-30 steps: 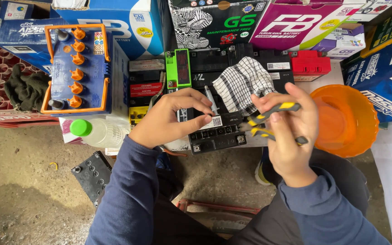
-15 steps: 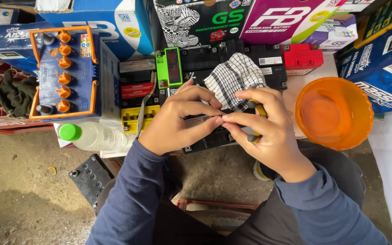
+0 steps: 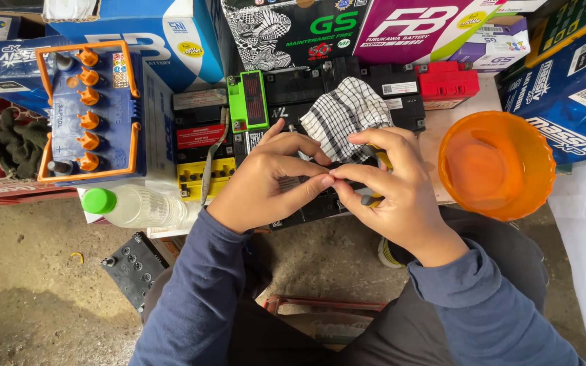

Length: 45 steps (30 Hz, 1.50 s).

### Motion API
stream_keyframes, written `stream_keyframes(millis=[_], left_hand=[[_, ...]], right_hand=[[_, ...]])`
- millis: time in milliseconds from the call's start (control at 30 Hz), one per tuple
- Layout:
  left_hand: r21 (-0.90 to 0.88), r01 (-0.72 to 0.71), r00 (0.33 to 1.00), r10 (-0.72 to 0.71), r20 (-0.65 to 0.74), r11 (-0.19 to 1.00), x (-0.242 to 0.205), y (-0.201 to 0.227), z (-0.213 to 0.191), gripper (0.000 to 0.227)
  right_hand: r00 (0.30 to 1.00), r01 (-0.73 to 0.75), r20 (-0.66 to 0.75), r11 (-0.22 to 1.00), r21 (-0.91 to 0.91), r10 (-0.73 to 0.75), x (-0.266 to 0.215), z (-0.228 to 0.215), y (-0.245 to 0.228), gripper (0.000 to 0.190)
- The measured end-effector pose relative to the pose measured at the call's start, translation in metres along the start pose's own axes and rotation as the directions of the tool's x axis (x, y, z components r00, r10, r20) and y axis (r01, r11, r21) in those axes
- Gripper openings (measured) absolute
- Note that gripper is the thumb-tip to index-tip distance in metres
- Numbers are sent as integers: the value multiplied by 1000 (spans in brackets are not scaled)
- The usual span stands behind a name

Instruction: Connecting and securing wires to a battery terminal using pliers in a workshop environment.

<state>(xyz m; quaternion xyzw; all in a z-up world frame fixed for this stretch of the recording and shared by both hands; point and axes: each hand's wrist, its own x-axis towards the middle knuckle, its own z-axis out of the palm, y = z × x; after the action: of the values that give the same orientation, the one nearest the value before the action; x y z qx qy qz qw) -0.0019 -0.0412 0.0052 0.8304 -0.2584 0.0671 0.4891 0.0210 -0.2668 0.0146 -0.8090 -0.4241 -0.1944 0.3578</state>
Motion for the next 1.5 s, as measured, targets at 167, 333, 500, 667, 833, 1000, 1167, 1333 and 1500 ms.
stream_keyframes(millis=[167,333,500,667,833,1000,1167,1333,1500], left_hand=[[19,64,998,-64,8,998,0,-3,-6,16],[25,41,999,-40,-18,999,0,-10,-9,17],[-95,48,990,-59,-126,994,-2,-25,-1,10],[-115,59,990,-73,-117,992,3,-26,3,11],[-129,90,989,-103,-103,988,5,-26,2,12],[-136,75,991,-90,-102,988,5,-26,1,12],[-139,79,990,-93,-102,987,6,-25,0,13],[-145,70,991,-86,-106,987,5,-26,0,12],[-137,69,990,-85,-112,988,4,-26,0,12]], right_hand=[[996,-88,-12,996,4,88,-7,-1,-1,8],[951,-308,29,951,19,307,-40,2,20,8],[874,-472,80,877,-84,478,-85,14,49,17],[775,-537,269,820,-198,572,-110,32,57,13],[719,-435,399,816,-380,569,-137,61,75,17],[826,-181,390,846,-501,408,-158,78,94,11],[862,-129,372,858,-498,346,-146,74,83,14],[845,-184,368,857,-481,388,-145,77,83,13],[838,-188,344,816,-546,424,-150,80,89,16]])
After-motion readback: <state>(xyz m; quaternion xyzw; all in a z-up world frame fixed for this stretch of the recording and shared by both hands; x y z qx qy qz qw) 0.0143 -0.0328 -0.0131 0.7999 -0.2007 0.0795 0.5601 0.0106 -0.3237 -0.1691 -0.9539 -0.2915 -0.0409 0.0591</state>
